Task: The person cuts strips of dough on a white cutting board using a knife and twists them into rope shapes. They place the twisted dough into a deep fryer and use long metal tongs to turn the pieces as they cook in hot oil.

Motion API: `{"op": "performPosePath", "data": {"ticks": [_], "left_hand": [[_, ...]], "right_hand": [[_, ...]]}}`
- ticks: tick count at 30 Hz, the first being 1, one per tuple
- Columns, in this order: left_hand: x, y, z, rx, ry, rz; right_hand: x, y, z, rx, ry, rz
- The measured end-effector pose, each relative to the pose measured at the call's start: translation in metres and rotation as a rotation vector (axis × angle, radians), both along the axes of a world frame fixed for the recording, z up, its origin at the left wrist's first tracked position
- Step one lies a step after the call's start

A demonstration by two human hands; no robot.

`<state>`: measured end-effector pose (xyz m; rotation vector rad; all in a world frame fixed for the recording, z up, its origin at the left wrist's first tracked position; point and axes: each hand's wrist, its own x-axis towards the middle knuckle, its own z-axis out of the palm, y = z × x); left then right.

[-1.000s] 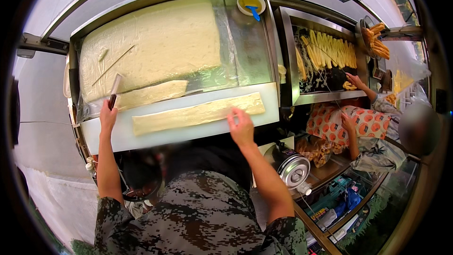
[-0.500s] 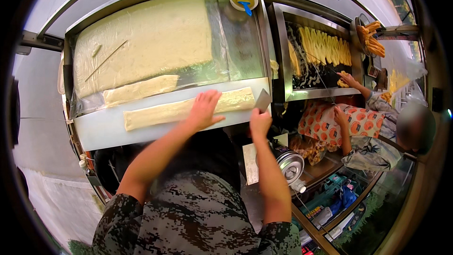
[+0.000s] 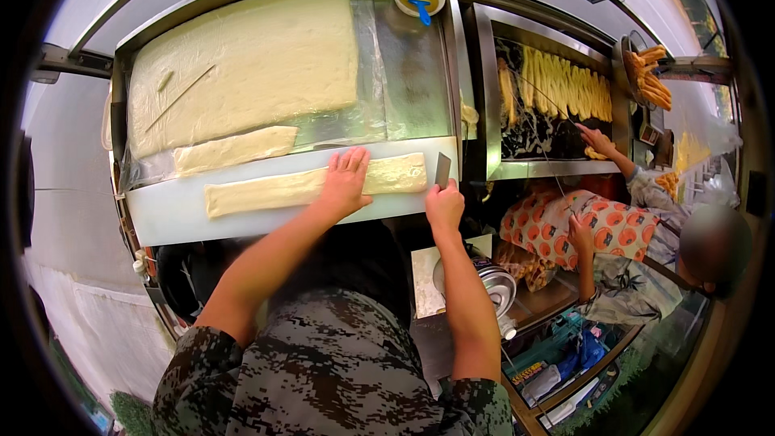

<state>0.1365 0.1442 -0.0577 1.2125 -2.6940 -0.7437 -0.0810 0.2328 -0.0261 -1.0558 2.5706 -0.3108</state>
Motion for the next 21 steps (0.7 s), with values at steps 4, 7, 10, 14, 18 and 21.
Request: {"op": "performPosePath", "data": {"ticks": [4, 7, 10, 14, 18, 21], "left_hand": [[-0.006, -0.001, 0.003, 0.006, -0.023, 0.000], [-0.006, -0.002, 0.002, 0.011, -0.033, 0.002], [-0.006, -0.002, 0.001, 0.004, -0.029, 0.011], [-0.006, 0.000, 0.003, -0.004, -0.017, 0.013], [-0.006, -0.002, 0.005, -0.003, -0.023, 0.010], [-0.005, -0.001, 0.004, -0.027, 0.002, 0.007]], "right_hand": [[-0.008, 0.000, -0.004, 0.048, 0.016, 0.126], [-0.003, -0.002, 0.000, -0.044, -0.006, 0.108], [0.009, 0.009, 0.005, -0.139, -0.037, 0.104], [0.028, 0.025, -0.009, -0.125, -0.017, 0.191], [0.033, 0.006, -0.017, -0.077, -0.006, 0.154], [0.025, -0.031, -0.010, 0.033, -0.033, 0.155]]}}
